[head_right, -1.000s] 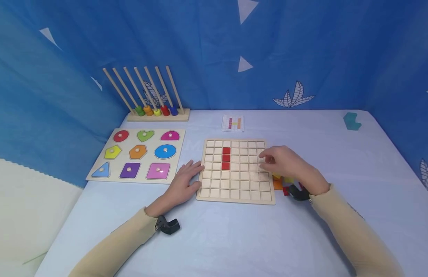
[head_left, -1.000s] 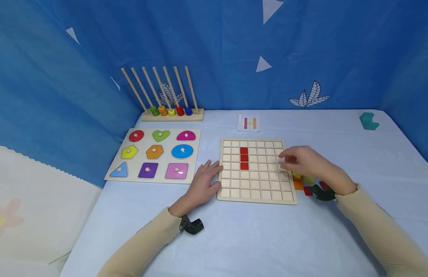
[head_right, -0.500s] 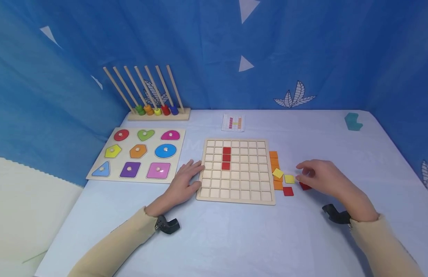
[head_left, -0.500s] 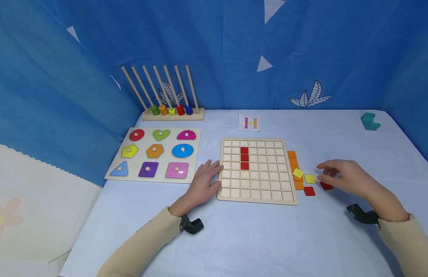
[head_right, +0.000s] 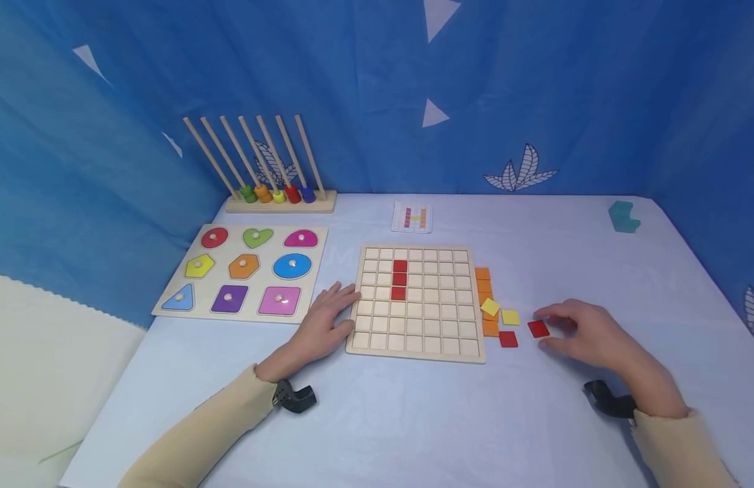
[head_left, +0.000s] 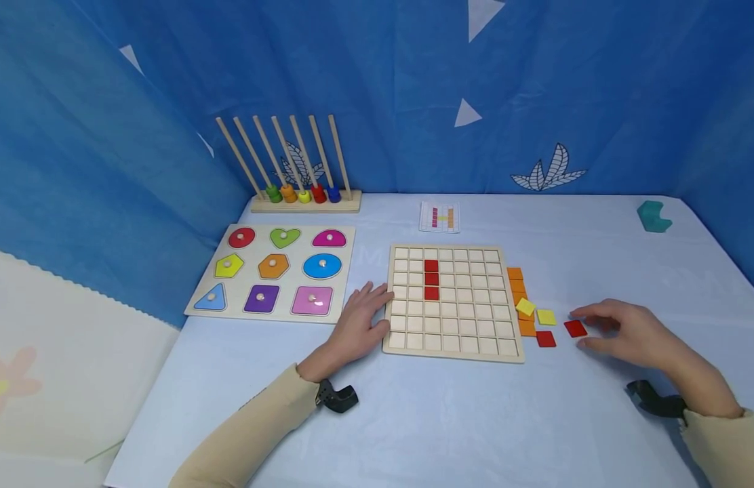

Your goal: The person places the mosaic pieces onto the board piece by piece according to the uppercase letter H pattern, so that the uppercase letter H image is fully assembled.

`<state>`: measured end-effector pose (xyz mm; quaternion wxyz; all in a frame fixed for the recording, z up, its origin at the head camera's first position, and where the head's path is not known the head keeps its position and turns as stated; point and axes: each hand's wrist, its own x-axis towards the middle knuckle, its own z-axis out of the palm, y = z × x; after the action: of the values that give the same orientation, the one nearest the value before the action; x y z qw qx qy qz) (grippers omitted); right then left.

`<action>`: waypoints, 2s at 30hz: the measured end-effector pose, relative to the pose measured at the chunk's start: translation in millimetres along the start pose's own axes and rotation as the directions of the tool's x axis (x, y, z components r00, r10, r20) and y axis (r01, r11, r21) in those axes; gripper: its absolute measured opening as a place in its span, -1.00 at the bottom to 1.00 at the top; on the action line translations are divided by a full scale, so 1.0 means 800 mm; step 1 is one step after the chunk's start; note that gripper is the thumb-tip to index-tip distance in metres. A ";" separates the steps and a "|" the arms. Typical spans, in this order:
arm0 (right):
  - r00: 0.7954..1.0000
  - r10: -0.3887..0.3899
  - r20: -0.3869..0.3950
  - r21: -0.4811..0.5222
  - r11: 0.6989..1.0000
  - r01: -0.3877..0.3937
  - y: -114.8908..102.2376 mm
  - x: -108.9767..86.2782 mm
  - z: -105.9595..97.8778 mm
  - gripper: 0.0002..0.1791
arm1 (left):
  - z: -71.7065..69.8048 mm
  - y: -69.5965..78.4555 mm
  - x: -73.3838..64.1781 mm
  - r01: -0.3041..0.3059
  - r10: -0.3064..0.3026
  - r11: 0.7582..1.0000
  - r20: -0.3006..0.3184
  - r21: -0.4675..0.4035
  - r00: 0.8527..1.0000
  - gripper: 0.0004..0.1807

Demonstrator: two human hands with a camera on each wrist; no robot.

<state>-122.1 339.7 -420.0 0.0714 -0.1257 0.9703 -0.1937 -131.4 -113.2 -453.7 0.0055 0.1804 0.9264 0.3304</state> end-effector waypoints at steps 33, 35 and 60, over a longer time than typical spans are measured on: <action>0.998 -0.029 -0.051 0.053 0.998 0.032 0.014 -0.001 0.014 -0.57 | 0.000 -0.001 -0.002 0.004 -0.004 1.000 0.019 -0.011 1.000 -0.41; 0.998 -0.032 -0.057 0.054 0.998 0.035 0.015 -0.001 0.014 -0.57 | 0.000 -0.001 -0.001 0.002 -0.002 1.000 0.020 -0.010 1.000 -0.41; 0.999 0.000 -0.045 0.083 0.997 0.004 0.023 -0.002 0.019 -0.56 | 0.000 0.000 -0.004 0.011 -0.011 1.000 0.025 -0.013 1.000 -0.41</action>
<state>-121.4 351.0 -441.2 0.0545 -0.1190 0.9627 -0.2367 -128.2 -114.7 -454.1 0.0199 0.1791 0.9252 0.3339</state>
